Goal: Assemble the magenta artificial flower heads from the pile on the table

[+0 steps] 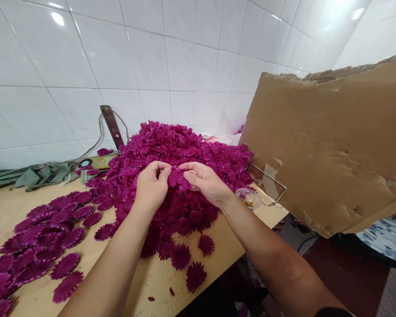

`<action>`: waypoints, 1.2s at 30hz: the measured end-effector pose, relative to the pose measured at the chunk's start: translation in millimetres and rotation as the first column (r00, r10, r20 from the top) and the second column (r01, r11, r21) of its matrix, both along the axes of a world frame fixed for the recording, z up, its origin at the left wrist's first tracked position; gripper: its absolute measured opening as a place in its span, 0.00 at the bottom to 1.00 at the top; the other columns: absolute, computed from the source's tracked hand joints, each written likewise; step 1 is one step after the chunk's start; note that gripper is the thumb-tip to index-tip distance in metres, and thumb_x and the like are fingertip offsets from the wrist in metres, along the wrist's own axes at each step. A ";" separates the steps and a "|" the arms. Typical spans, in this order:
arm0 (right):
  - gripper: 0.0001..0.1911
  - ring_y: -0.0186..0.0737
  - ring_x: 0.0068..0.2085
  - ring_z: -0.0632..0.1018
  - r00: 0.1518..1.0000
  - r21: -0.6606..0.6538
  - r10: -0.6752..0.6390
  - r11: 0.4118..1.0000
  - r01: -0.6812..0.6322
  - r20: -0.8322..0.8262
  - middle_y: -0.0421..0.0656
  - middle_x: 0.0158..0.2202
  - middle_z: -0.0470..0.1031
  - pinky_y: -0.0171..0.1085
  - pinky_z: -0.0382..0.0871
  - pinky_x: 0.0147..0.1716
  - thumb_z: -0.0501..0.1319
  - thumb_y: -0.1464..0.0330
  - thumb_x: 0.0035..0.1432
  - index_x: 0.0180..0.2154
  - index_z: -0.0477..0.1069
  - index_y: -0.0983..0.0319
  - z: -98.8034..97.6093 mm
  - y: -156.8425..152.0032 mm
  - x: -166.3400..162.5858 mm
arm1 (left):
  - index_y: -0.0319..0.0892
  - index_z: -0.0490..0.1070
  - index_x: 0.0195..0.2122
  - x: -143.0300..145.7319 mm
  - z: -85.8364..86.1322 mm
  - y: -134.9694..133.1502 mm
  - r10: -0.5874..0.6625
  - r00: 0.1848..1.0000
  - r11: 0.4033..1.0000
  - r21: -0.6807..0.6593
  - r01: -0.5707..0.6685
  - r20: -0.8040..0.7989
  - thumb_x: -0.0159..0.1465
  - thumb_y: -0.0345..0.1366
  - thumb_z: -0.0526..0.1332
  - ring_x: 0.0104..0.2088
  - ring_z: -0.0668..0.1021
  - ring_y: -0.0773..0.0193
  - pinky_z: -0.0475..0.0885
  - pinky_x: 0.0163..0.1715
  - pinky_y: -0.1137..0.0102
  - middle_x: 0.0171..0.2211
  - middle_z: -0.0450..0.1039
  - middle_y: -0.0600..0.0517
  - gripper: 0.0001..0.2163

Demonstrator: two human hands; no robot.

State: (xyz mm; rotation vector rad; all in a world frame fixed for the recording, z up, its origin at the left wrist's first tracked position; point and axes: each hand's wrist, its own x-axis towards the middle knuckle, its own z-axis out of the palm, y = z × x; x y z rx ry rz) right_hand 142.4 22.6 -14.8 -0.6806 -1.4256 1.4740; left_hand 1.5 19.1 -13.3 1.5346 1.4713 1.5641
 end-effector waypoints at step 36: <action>0.07 0.30 0.24 0.63 0.912 0.236 -0.379 0.911 0.339 0.154 0.36 0.22 0.60 0.33 0.58 0.25 0.57 0.68 0.51 0.34 0.66 0.62 -0.4 10.3 18.2 | 0.41 0.64 0.26 -31.7 1.9 -19.1 0.003 0.793 0.976 -0.175 0.131 0.609 0.41 0.29 0.66 0.21 0.72 0.72 0.65 0.22 0.77 0.23 0.72 0.56 0.12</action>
